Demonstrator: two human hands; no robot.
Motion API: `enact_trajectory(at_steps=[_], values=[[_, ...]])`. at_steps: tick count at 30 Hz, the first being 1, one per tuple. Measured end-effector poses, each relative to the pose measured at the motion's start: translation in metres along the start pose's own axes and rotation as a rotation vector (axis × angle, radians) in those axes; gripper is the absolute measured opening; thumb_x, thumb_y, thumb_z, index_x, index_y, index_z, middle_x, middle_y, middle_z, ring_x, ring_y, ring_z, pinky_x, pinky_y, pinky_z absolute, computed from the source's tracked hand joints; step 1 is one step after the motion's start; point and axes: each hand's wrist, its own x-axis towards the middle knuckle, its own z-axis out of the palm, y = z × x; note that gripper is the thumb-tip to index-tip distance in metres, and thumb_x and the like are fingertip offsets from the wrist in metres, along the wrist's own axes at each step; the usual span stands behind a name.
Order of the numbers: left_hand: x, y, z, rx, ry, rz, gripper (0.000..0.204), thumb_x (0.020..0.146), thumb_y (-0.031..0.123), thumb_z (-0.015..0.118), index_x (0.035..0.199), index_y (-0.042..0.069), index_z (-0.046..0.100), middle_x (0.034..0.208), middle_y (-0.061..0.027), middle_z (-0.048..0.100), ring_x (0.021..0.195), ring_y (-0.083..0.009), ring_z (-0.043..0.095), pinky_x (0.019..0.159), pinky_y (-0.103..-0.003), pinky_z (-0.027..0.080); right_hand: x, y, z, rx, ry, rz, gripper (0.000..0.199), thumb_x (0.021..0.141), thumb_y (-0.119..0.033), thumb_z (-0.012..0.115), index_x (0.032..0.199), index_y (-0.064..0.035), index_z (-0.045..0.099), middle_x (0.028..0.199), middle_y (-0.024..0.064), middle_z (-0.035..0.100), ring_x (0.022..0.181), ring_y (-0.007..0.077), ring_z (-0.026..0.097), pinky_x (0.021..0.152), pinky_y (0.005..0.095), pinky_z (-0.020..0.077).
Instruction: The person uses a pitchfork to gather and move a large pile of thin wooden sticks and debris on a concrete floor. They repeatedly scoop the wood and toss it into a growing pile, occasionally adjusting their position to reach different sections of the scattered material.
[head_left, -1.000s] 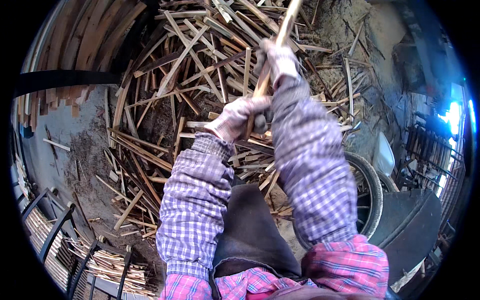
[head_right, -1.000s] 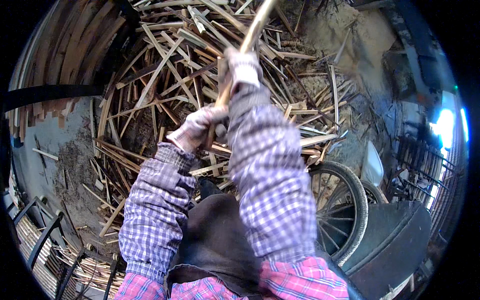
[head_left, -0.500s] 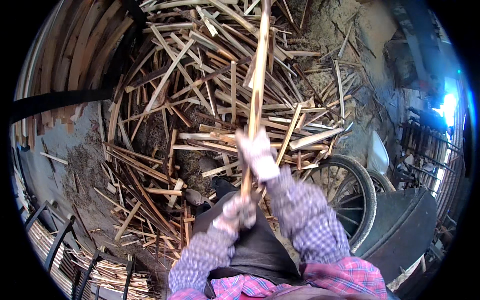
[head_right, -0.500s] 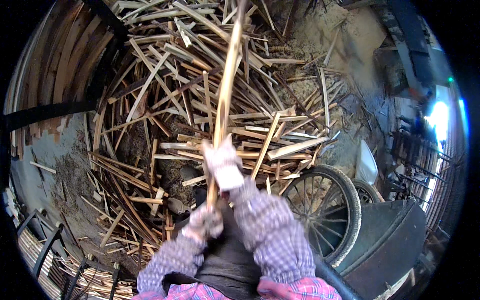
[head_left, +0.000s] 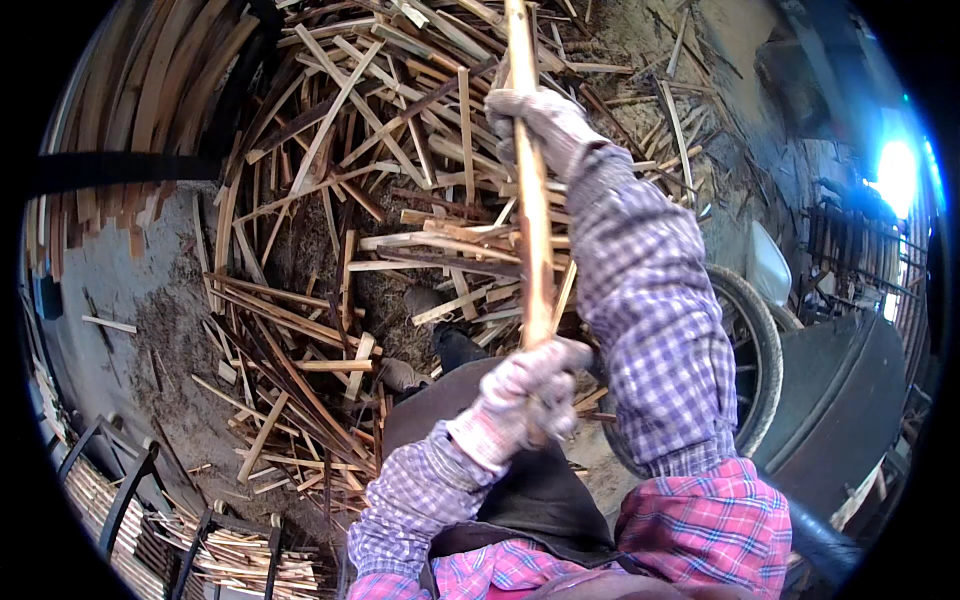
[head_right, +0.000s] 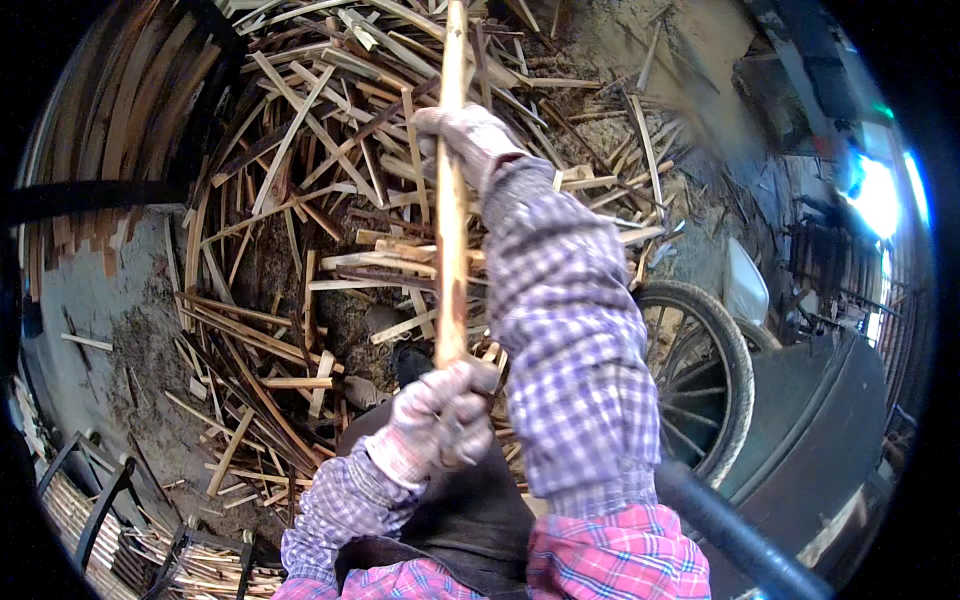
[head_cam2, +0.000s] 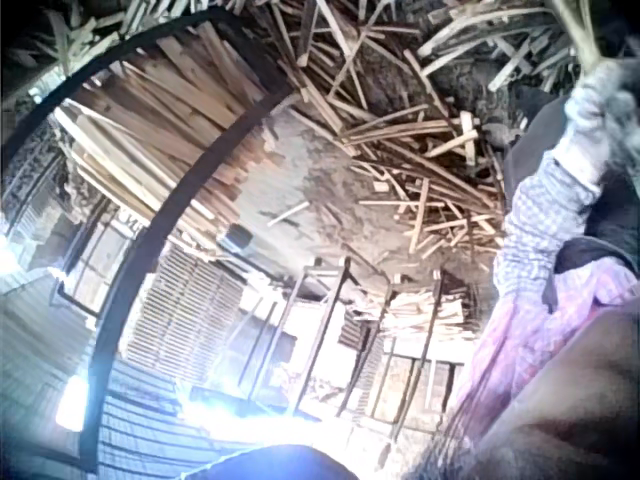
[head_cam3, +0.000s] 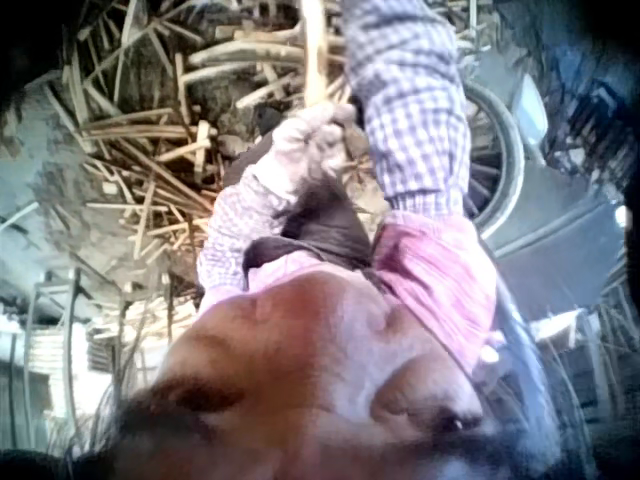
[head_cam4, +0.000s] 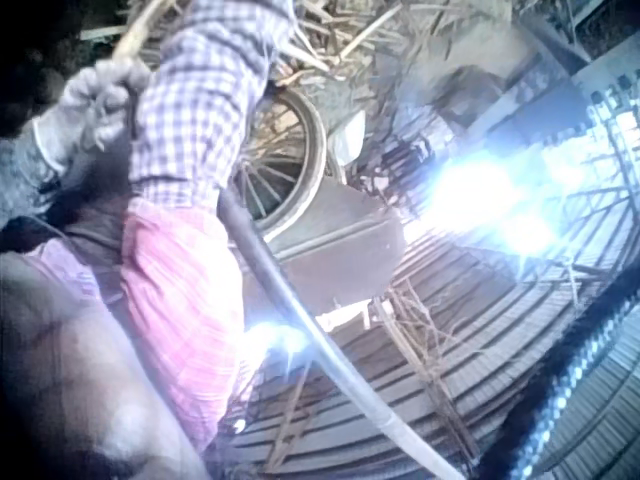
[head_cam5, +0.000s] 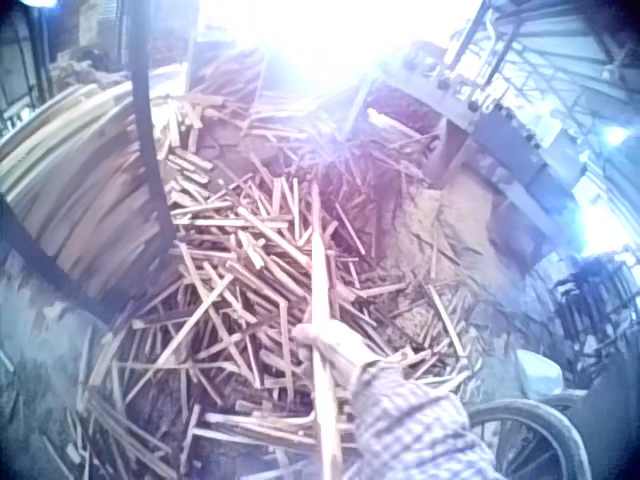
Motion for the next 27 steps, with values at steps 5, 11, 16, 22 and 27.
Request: enact_trajectory(at_steps=[5,11,16,22,27], values=[[-0.105,-0.021,-0.077,0.012,0.013,0.126,0.031,0.092,0.025,0.047,0.107,-0.002,0.047,0.065,-0.0008,0.048,0.046,-0.0120,0.043,0.040,-0.027,0.037,-0.050,0.089,0.070,0.119,-0.002,-0.018,0.014,0.074,-0.010,0.066,0.076,0.0007,0.058,0.060,0.0053,0.056,0.047,0.0132,0.053,0.041,0.0270,0.0472],[-0.261,-0.126,-0.059,-0.088,0.671,0.072,0.029,0.084,0.021,0.057,0.101,-0.003,0.054,0.071,-0.0028,0.051,0.055,-0.0097,0.050,0.050,-0.024,0.044,-0.222,0.130,0.134,0.206,-0.125,0.012,0.017,0.075,-0.011,0.065,0.080,-0.0022,0.052,0.058,0.0038,0.052,0.043,0.0131,0.050,0.039,0.0271,0.0488],[-0.366,-0.169,-0.012,0.399,0.873,0.101,0.026,0.078,0.014,0.064,0.095,-0.006,0.058,0.071,-0.0059,0.058,0.057,-0.0095,0.053,0.057,-0.021,0.044,-0.319,0.136,0.173,0.526,-0.029,0.191,0.022,0.077,-0.011,0.066,0.090,-0.0052,0.048,0.062,0.0032,0.053,0.043,0.0117,0.050,0.037,0.0252,0.0480],[-0.368,-0.141,-0.015,0.123,0.738,0.023,0.028,0.075,0.011,0.069,0.098,-0.003,0.060,0.081,-0.0083,0.063,0.069,-0.0158,0.060,0.069,-0.025,0.049,-0.266,0.157,0.176,0.360,-0.083,0.081,0.038,0.072,-0.012,0.073,0.094,-0.0053,0.043,0.071,0.0043,0.055,0.052,0.0131,0.055,0.046,0.0258,0.0480],[-0.317,-0.132,-0.002,1.037,1.394,-0.192,0.028,0.074,0.034,0.069,0.077,0.006,0.066,0.065,-0.0042,0.063,0.053,-0.0126,0.059,0.050,-0.023,0.045,-0.131,0.134,0.140,0.282,-0.047,0.093,0.023,0.075,-0.014,0.067,0.087,-0.0024,0.052,0.061,0.0052,0.054,0.043,0.0172,0.052,0.040,0.0307,0.0466]])
